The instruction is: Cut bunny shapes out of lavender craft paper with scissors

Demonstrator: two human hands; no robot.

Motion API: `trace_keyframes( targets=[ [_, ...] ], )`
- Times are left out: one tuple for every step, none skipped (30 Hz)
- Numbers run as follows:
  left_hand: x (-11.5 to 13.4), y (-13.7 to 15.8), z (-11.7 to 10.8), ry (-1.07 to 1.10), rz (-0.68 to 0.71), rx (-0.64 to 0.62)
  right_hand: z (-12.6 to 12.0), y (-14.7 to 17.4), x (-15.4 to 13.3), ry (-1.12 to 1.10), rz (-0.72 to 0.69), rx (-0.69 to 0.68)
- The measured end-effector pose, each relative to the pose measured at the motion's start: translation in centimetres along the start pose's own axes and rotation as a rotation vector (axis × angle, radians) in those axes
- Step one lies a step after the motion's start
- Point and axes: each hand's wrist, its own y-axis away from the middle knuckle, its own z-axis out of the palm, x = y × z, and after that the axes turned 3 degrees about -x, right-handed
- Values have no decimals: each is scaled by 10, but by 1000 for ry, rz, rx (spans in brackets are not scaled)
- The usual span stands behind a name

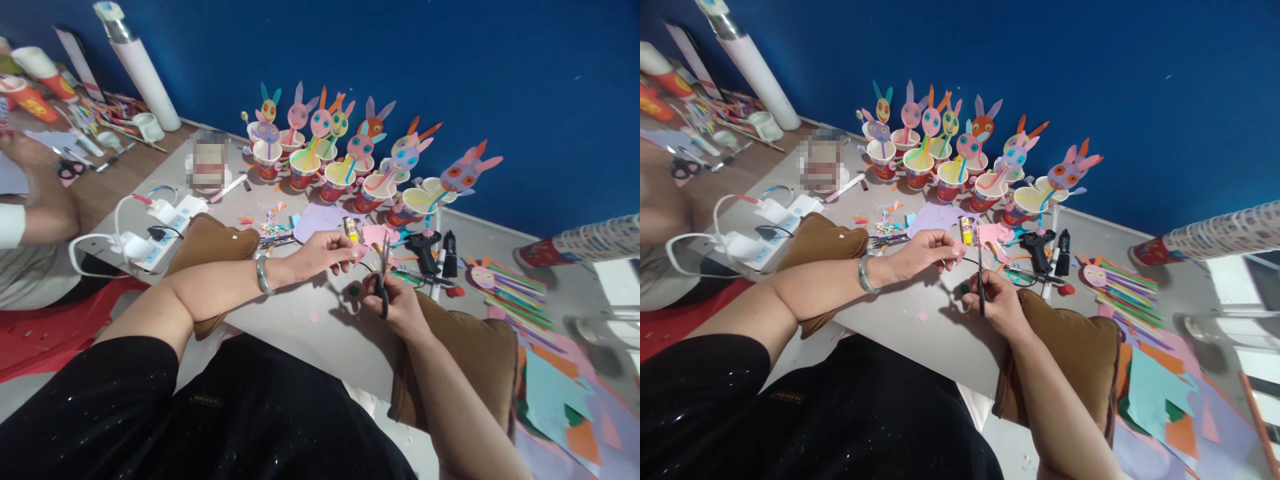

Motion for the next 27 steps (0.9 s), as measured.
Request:
trace_keyframes(
  targets=[
    [0, 0, 0, 14, 11, 4, 1, 0, 1, -33, 27, -45],
    [0, 0, 0, 23, 19, 4, 2, 0, 2, -64, 58, -85],
    [-1, 0, 0, 28, 26, 4, 2, 1, 4, -87, 87, -117],
    [-1, 1, 0, 29, 31, 2, 3, 1, 6, -100, 114, -145],
    [-1, 1, 0, 30, 35, 2, 3, 1, 7, -104, 134, -165],
    [-1, 1, 0, 32, 38, 2, 3, 1, 9, -102, 148, -176],
    [-2, 1, 0, 34, 42, 2, 3, 1, 10, -96, 155, -184],
    [-2, 2, 0, 38, 47, 3, 2, 1, 11, -89, 159, -192],
    [-2, 2, 0, 41, 51, 1, 2, 1, 12, -80, 159, -197],
    [-2, 2, 0, 45, 52, -1, 2, 1, 12, -70, 158, -202],
    [-3, 2, 0, 49, 48, -1, 2, 1, 12, -60, 156, -207],
    [-3, 2, 0, 53, 41, -2, 2, 1, 13, -50, 155, -211],
    [-4, 2, 0, 56, 33, -3, 2, 1, 13, -43, 152, -213],
    [-5, 2, 1, 57, 26, -5, 2, 1, 13, -38, 149, -214],
    [-5, 2, 1, 57, 20, -4, 2, 1, 13, -33, 144, -215],
    [-6, 2, 1, 56, 16, -2, 3, 1, 14, -27, 140, -216],
    [-6, 2, 2, 54, 13, 1, 3, 1, 14, -18, 133, -218],
    [-7, 1, 2, 51, 11, 4, 3, 1, 14, -6, 124, -220],
    [-7, 1, 2, 48, 9, 6, 3, 1, 14, 4, 116, -221],
    [-8, 1, 2, 45, 7, 7, 3, 1, 14, 11, 110, -221],
    [-8, 1, 3, 41, 4, 6, 4, 1, 15, 16, 106, -220],
    [-9, 1, 3, 38, 2, 3, 4, 1, 14, 20, 104, -220],
    [-9, 1, 3, 37, 2, 2, 4, 1, 14, 22, 103, -219],
    [-9, 2, 3, 38, 3, 1, 4, 1, 14, 25, 103, -220],
    [-9, 2, 3, 39, 4, -1, 4, 1, 14, 30, 102, -221],
    [-9, 2, 3, 42, 6, -2, 4, 1, 14, 35, 99, -221],
    [-9, 2, 3, 44, 6, -3, 4, 1, 14, 38, 96, -222]
  ],
)
